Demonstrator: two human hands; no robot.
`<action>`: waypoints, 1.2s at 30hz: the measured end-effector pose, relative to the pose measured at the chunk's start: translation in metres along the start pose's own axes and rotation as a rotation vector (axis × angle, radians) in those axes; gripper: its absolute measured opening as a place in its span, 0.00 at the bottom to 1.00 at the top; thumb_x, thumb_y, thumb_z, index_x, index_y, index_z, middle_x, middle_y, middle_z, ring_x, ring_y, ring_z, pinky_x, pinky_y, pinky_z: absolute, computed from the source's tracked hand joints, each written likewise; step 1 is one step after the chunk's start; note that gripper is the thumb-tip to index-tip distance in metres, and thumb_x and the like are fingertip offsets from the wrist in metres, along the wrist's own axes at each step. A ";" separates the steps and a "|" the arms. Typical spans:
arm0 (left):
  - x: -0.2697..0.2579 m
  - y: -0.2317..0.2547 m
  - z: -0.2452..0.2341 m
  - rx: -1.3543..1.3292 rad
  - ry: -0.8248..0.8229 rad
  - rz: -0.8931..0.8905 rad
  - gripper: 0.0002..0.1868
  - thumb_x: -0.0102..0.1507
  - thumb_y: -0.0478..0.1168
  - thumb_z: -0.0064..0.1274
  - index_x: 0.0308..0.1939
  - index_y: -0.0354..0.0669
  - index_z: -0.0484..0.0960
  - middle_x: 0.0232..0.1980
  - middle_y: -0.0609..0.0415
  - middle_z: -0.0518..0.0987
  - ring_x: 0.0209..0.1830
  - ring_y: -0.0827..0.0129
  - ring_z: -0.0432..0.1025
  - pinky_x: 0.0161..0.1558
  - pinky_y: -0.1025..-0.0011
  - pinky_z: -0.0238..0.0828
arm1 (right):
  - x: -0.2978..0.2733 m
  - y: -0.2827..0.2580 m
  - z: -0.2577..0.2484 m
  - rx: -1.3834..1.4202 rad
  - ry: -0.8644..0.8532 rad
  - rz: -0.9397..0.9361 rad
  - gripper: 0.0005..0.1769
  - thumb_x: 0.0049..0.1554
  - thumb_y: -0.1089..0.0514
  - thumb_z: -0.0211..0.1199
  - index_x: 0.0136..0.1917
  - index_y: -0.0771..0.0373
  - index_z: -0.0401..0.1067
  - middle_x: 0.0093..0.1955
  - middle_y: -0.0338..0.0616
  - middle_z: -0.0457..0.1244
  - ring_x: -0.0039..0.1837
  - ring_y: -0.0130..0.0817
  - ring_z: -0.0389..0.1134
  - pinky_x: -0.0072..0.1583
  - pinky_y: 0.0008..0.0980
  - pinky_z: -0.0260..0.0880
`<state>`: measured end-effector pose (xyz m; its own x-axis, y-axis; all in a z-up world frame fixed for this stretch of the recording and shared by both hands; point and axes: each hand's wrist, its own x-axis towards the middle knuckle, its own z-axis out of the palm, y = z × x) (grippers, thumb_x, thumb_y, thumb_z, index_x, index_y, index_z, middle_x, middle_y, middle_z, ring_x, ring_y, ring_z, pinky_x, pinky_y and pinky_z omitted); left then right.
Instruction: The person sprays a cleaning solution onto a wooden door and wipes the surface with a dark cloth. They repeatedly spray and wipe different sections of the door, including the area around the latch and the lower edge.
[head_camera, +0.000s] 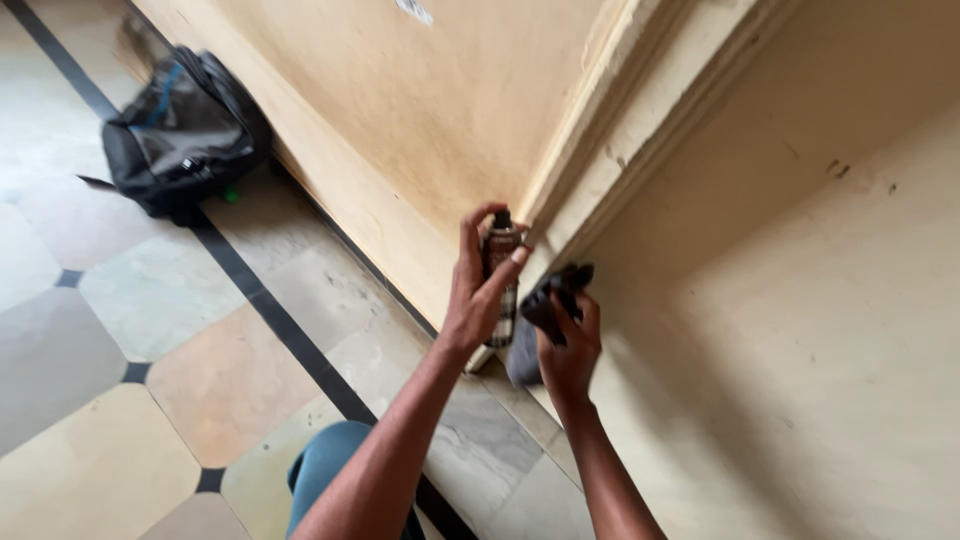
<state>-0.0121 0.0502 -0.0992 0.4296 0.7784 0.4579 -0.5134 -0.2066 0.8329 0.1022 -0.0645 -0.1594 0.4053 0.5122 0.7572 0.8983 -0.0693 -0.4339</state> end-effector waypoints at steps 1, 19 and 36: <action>0.002 0.001 0.000 -0.017 -0.007 0.006 0.28 0.71 0.41 0.52 0.73 0.51 0.59 0.59 0.49 0.77 0.53 0.68 0.76 0.52 0.67 0.76 | 0.003 0.002 0.000 0.008 -0.025 0.027 0.19 0.57 0.65 0.68 0.62 0.63 0.78 0.64 0.52 0.65 0.65 0.47 0.70 0.66 0.38 0.70; -0.002 0.015 0.005 0.499 -0.101 0.088 0.31 0.65 0.39 0.55 0.71 0.49 0.63 0.52 0.46 0.75 0.48 0.60 0.78 0.49 0.60 0.75 | -0.001 0.005 0.025 0.252 -0.050 0.361 0.49 0.44 0.65 0.72 0.76 0.69 0.56 0.77 0.59 0.52 0.78 0.56 0.56 0.76 0.50 0.54; 0.005 0.021 -0.018 0.519 -0.159 0.156 0.28 0.69 0.42 0.54 0.71 0.51 0.63 0.55 0.48 0.79 0.51 0.62 0.80 0.52 0.61 0.77 | -0.007 0.008 0.016 -0.505 -0.212 -0.352 0.26 0.42 0.64 0.72 0.56 0.56 0.76 0.68 0.56 0.61 0.62 0.57 0.65 0.54 0.53 0.72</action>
<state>-0.0346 0.0603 -0.0853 0.5051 0.6245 0.5957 -0.1646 -0.6078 0.7768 0.1035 -0.0553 -0.1759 0.0759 0.7318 0.6773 0.9615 -0.2335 0.1446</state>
